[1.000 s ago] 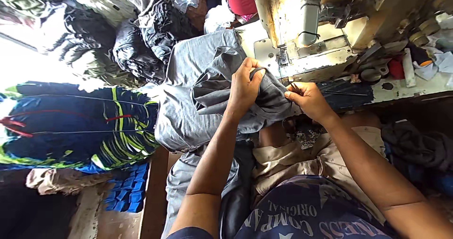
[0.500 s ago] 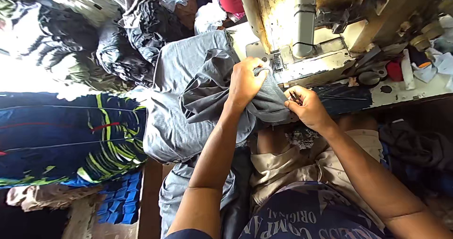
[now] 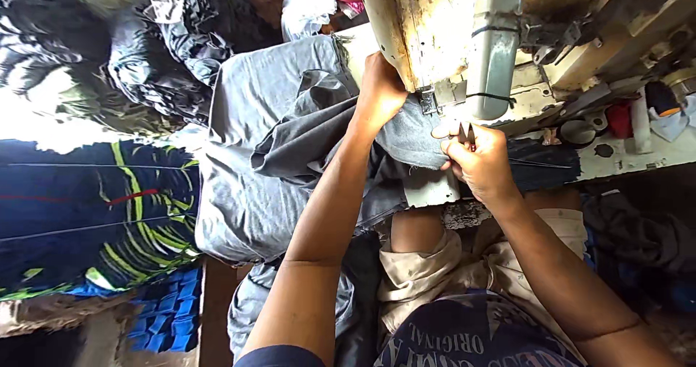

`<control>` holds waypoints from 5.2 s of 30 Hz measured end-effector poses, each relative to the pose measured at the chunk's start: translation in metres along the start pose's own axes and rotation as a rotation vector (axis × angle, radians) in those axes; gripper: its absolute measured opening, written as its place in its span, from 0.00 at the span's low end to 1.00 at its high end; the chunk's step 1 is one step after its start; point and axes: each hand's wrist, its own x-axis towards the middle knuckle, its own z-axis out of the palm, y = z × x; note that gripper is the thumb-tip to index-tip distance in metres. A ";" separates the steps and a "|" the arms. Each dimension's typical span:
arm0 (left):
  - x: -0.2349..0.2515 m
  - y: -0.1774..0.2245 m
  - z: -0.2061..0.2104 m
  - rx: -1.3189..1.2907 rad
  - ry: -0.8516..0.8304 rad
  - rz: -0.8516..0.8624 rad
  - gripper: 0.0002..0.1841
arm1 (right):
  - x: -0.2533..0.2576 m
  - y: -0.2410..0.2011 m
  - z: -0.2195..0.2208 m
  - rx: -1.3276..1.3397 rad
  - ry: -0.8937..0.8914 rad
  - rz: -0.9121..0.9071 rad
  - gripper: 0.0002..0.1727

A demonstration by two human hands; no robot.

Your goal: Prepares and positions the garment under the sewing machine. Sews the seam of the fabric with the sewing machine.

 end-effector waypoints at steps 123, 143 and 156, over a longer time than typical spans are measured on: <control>-0.091 0.040 -0.018 0.507 -0.073 0.392 0.12 | -0.023 0.006 -0.023 -0.233 -0.080 -0.268 0.06; -0.094 0.062 -0.062 0.453 -0.358 0.401 0.17 | 0.009 0.013 -0.008 -0.421 -0.096 -0.434 0.08; -0.133 0.099 -0.047 0.096 -0.271 0.543 0.18 | -0.024 -0.021 -0.040 -0.560 -0.513 -0.425 0.06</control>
